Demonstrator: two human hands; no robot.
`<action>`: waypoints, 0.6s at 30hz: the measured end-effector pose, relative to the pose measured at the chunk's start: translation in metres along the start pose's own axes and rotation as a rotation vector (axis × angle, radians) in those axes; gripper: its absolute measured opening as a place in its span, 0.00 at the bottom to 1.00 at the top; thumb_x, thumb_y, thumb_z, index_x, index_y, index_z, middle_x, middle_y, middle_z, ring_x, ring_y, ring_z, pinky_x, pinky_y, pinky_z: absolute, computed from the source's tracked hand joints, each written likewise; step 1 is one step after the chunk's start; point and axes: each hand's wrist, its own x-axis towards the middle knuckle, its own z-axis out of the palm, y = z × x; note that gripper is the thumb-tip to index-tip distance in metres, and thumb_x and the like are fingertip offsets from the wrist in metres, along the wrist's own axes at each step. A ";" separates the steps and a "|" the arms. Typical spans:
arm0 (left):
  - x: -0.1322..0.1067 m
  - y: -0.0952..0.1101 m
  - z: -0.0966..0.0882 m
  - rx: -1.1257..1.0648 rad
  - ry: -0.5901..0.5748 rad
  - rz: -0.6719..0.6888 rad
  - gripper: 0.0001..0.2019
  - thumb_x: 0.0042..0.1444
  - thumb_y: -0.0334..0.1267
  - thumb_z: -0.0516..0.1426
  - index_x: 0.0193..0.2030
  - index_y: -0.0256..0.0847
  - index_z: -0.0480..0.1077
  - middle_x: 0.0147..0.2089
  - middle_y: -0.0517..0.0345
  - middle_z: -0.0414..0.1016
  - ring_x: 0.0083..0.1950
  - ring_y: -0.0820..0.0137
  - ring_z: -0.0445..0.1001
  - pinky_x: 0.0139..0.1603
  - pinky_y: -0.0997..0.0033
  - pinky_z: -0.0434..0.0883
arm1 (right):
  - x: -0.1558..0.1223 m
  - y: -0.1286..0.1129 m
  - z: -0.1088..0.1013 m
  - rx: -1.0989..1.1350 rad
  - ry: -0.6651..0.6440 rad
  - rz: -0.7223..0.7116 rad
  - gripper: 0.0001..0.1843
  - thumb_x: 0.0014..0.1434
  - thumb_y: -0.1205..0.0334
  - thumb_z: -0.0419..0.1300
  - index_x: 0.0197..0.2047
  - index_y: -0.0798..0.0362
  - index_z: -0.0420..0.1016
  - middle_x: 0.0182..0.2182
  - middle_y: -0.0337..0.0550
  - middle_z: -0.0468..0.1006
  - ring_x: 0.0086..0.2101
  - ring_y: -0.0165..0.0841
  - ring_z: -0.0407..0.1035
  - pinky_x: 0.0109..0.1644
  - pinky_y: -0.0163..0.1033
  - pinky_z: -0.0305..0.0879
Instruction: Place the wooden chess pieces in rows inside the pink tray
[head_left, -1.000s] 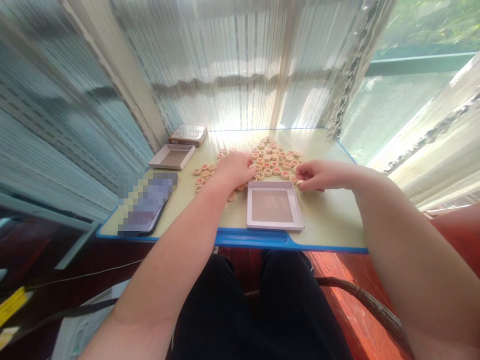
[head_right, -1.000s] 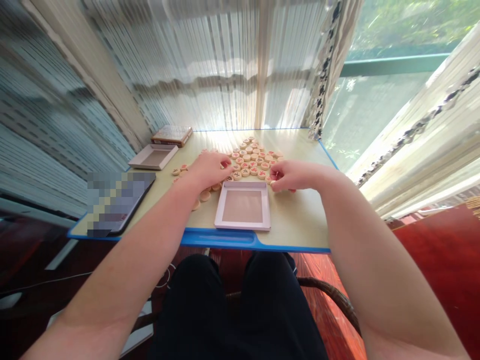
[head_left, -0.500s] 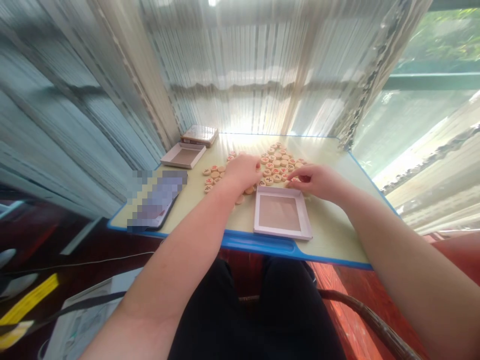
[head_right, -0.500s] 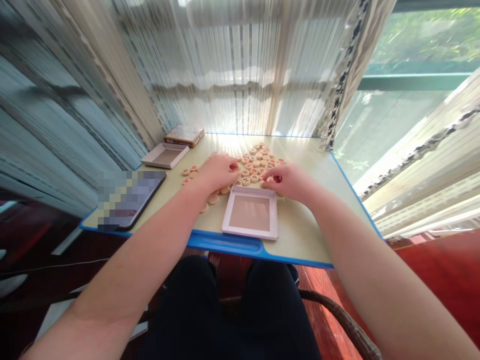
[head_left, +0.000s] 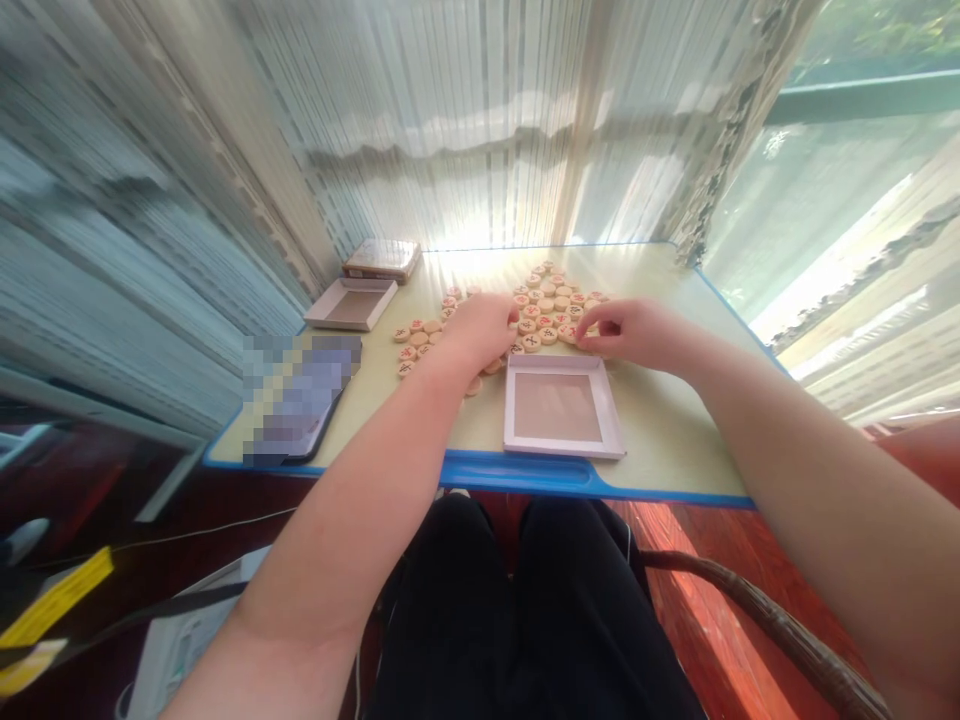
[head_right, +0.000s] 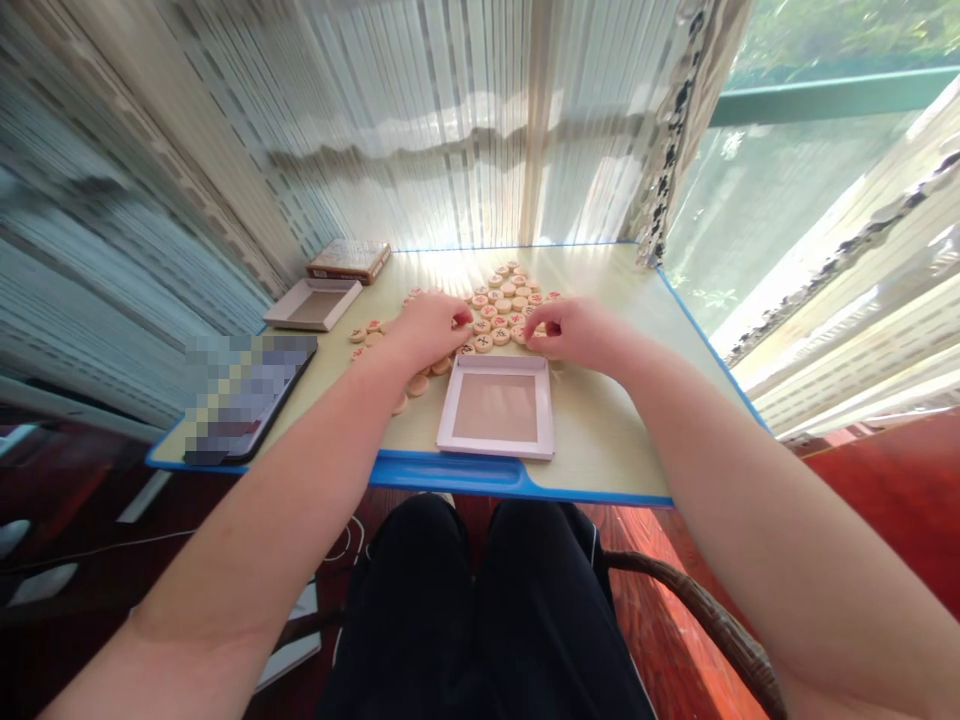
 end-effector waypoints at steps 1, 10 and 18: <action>0.000 -0.001 0.000 -0.007 0.007 0.014 0.11 0.52 0.36 0.54 0.41 0.41 0.75 0.41 0.53 0.76 0.44 0.63 0.72 0.46 0.67 0.68 | 0.000 0.001 0.000 0.003 -0.016 0.000 0.11 0.49 0.56 0.61 0.35 0.50 0.79 0.22 0.36 0.68 0.24 0.28 0.59 0.30 0.35 0.53; 0.001 -0.006 0.002 -0.042 0.067 0.066 0.10 0.52 0.36 0.53 0.36 0.41 0.75 0.37 0.55 0.76 0.41 0.64 0.73 0.49 0.65 0.68 | 0.004 0.006 0.005 0.024 0.068 0.001 0.17 0.51 0.54 0.59 0.41 0.52 0.80 0.20 0.36 0.69 0.23 0.28 0.61 0.31 0.35 0.56; -0.002 -0.005 -0.001 -0.044 0.040 0.122 0.11 0.54 0.36 0.52 0.38 0.43 0.76 0.40 0.55 0.77 0.42 0.66 0.74 0.47 0.68 0.69 | 0.007 0.011 0.003 0.025 0.202 0.001 0.16 0.51 0.59 0.55 0.39 0.54 0.80 0.20 0.37 0.70 0.23 0.29 0.61 0.32 0.35 0.56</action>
